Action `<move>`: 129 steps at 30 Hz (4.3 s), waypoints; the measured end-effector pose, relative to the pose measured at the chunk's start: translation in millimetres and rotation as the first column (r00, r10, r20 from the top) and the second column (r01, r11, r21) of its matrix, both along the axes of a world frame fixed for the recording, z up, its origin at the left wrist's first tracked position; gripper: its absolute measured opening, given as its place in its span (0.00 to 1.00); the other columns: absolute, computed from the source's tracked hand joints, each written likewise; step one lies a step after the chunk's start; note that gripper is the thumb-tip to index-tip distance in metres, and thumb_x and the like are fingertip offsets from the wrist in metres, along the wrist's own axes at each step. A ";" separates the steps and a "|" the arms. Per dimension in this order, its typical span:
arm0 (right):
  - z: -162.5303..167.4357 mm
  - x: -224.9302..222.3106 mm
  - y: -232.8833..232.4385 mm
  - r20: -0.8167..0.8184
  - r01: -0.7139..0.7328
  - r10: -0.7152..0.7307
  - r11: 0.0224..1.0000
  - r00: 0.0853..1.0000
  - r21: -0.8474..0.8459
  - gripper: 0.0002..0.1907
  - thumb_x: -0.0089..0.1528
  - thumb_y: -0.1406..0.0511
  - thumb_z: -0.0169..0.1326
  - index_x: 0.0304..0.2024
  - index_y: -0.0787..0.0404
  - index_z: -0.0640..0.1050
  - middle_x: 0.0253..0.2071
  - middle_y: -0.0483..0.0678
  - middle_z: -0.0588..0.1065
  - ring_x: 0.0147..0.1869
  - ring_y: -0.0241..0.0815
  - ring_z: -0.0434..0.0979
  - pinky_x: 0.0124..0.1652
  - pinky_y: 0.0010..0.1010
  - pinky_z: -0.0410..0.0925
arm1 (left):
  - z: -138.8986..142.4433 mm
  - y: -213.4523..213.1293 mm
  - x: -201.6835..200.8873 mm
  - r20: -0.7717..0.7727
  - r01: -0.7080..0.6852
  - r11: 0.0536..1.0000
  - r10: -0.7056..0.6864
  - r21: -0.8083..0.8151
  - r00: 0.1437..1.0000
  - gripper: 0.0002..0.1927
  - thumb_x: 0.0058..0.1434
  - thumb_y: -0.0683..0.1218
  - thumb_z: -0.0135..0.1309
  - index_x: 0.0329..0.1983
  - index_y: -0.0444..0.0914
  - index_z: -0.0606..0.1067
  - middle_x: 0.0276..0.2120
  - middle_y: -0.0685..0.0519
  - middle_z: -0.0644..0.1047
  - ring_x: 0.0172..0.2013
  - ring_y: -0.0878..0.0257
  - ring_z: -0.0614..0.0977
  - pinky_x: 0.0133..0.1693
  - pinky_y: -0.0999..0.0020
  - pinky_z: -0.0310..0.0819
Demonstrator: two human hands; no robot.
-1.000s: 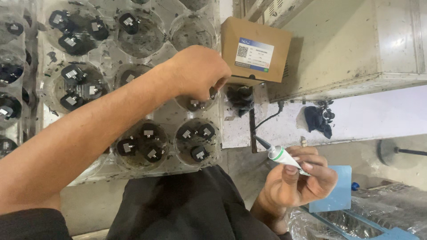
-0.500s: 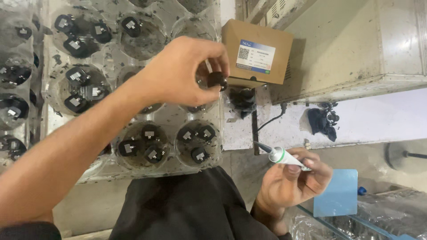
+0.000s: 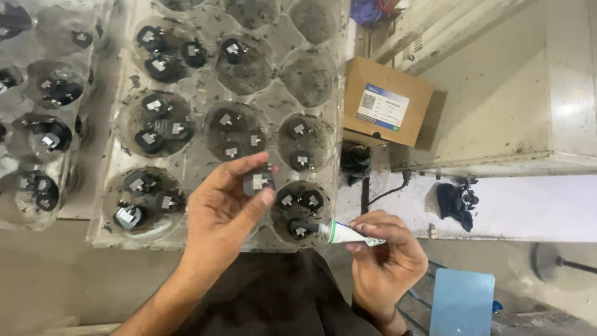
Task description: The person picks black plastic plug components one at a time from plastic trays and squeezes adhesive from a small tube onto each component, then places it back in the tray. They occasionally wipe the tube with a cloth and reach across trays to select the next part.
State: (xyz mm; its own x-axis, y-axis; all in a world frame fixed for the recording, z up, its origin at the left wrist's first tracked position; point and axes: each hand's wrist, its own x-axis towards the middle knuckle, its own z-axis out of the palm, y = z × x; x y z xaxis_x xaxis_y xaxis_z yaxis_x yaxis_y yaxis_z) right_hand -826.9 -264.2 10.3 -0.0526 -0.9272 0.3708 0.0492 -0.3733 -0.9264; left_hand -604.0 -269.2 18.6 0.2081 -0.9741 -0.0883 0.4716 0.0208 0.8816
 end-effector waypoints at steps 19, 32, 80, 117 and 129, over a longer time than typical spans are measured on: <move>7.3 88.7 4.4 -0.259 -0.016 -0.108 0.900 0.960 -0.436 0.12 0.61 0.72 0.62 0.40 0.63 0.71 0.38 0.51 0.74 0.39 0.45 0.80 0.38 0.34 0.79 | 20.7 41.2 67.8 0.128 0.040 0.999 -0.041 0.011 0.991 0.30 0.54 0.23 0.57 0.59 0.34 0.78 0.43 0.55 0.72 0.41 0.70 0.79 0.49 0.71 0.86; 0.9 89.3 2.7 -0.269 -0.082 -0.050 0.885 0.962 -0.457 0.13 0.58 0.74 0.64 0.40 0.63 0.72 0.37 0.50 0.74 0.39 0.42 0.78 0.36 0.33 0.79 | 14.1 41.0 75.8 0.068 0.126 0.989 -0.130 0.072 0.989 0.29 0.53 0.25 0.59 0.59 0.34 0.77 0.45 0.54 0.78 0.43 0.70 0.81 0.47 0.73 0.81; 6.2 101.6 47.9 -0.212 0.029 -0.137 0.894 0.968 -0.446 0.13 0.62 0.73 0.63 0.41 0.64 0.70 0.38 0.51 0.73 0.36 0.42 0.78 0.35 0.32 0.78 | -31.2 98.3 48.1 -0.379 0.209 0.974 -0.227 -0.088 0.897 0.22 0.68 0.41 0.57 0.66 0.36 0.72 0.64 0.45 0.76 0.45 0.62 0.82 0.50 0.62 0.81; -34.4 -184.0 22.6 0.059 0.329 -0.327 0.896 0.943 -0.297 0.13 0.69 0.70 0.63 0.45 0.64 0.69 0.35 0.50 0.70 0.37 0.40 0.72 0.40 0.23 0.64 | -39.4 -106.7 -158.5 0.958 0.194 0.950 -0.207 0.246 -0.200 0.16 0.48 0.52 0.69 0.31 0.36 0.81 0.33 0.42 0.80 0.39 0.44 0.83 0.40 0.53 0.78; -42.5 -129.6 7.1 0.068 0.321 -0.315 0.901 0.947 -0.293 0.13 0.70 0.74 0.61 0.45 0.66 0.67 0.37 0.50 0.67 0.36 0.37 0.67 0.38 0.19 0.62 | 32.0 -15.5 14.6 0.978 0.037 0.980 0.194 -0.197 0.080 0.13 0.60 0.51 0.70 0.45 0.43 0.84 0.27 0.55 0.78 0.25 0.60 0.78 0.30 0.64 0.72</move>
State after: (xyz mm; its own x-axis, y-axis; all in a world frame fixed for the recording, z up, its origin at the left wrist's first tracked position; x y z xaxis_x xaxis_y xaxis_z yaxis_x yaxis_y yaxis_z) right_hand -956.5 -257.1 -32.1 -0.3353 -0.7075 0.6221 -0.1024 -0.6291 -0.7706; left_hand -589.4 -284.7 50.6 0.0686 -0.9185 0.3894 -0.8395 0.1578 0.5200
